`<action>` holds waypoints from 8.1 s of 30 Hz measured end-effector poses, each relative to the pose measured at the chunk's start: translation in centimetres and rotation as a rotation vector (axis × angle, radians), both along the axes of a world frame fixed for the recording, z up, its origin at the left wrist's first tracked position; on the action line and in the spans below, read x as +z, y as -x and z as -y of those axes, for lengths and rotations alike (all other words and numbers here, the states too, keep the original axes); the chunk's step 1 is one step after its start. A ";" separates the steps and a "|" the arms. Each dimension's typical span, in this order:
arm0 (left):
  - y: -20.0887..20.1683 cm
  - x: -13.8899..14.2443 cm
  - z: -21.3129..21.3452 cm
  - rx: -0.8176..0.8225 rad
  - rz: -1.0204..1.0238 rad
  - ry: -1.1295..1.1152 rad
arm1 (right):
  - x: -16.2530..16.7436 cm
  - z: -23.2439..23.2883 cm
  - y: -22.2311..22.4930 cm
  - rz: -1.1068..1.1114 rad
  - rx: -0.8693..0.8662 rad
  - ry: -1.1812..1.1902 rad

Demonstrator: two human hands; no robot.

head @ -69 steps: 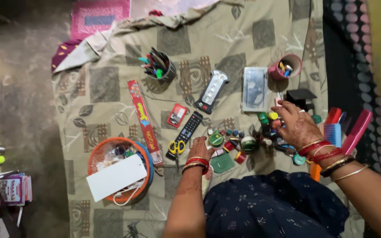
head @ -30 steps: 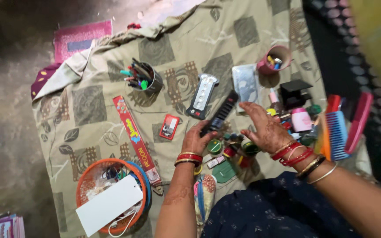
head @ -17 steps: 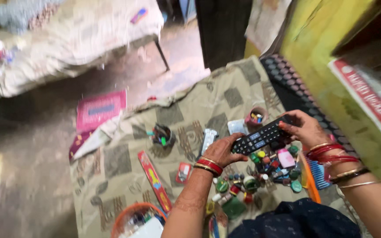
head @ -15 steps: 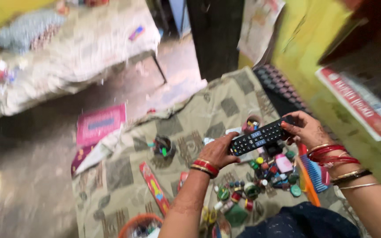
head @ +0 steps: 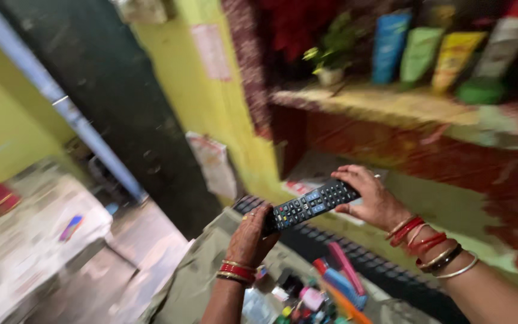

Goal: The person picks up cosmetic bottles, tubes, and small containers from a bed and arranges them on a wall shelf niche, places a plastic box on the shelf, and lays a newspaper inside the niche.

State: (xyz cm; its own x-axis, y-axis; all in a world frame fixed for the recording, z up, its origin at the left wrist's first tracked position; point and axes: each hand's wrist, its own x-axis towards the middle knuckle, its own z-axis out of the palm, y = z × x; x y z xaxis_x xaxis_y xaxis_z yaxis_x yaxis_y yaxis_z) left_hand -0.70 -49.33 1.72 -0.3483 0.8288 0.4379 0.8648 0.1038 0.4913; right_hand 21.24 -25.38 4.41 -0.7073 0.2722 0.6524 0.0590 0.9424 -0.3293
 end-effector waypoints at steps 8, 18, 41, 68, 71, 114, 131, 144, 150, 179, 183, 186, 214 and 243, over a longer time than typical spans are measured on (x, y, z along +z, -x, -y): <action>-10.2 7.4 -17.4 -0.340 -0.111 -0.212 | 8.1 -9.5 -14.3 0.313 -0.224 -0.145; -23.6 12.1 -41.8 -0.491 0.085 -0.259 | 12.7 -25.2 -29.5 0.099 -0.578 -0.181; -28.1 7.4 -56.4 0.163 0.068 0.135 | 7.0 -37.6 -31.3 0.072 -0.900 0.013; -28.1 9.3 -50.0 0.025 0.126 -0.126 | 4.5 -41.1 -32.1 0.121 -0.953 -0.344; -28.1 9.1 -50.0 0.023 0.103 -0.157 | 4.7 -40.6 -32.3 0.141 -0.969 -0.279; -3.7 7.5 -49.8 0.520 0.082 -0.120 | 4.8 -33.3 -14.7 0.058 -0.671 0.511; -4.3 9.6 -51.1 0.538 -0.049 -0.013 | 3.7 -34.1 -14.6 0.065 -0.685 0.407; -4.5 8.0 -49.2 0.494 0.024 -0.151 | 3.3 -34.2 -14.7 0.050 -0.683 0.408; -4.4 7.7 -48.4 0.462 0.059 -0.173 | 3.2 -34.2 -14.8 -0.038 -0.624 0.289; -9.2 6.6 -46.4 0.319 -0.100 -0.300 | 4.3 -32.5 -14.8 -0.117 -0.592 0.504; -9.9 5.8 -46.1 0.318 -0.113 -0.255 | 4.0 -32.8 -15.5 -0.137 -0.618 0.556; -9.8 5.7 -46.2 0.350 -0.108 -0.202 | 2.7 -33.6 -15.9 -0.239 -0.550 0.347; -3.4 -9.2 -14.2 0.506 -0.029 0.244 | -3.0 -6.3 1.6 0.011 0.084 -0.052; -3.6 -42.0 34.2 1.281 1.059 0.453 | -29.3 25.8 20.2 0.869 0.669 0.097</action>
State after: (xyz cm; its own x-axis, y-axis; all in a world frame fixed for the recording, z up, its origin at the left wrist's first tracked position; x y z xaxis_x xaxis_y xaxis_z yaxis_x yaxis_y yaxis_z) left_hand 2.92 -83.51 -40.27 -0.7949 -0.2025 -0.5720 -0.5281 0.6951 0.4878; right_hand 1.03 -51.17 -24.91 -0.9386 -0.3140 -0.1430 -0.2061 0.8426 -0.4976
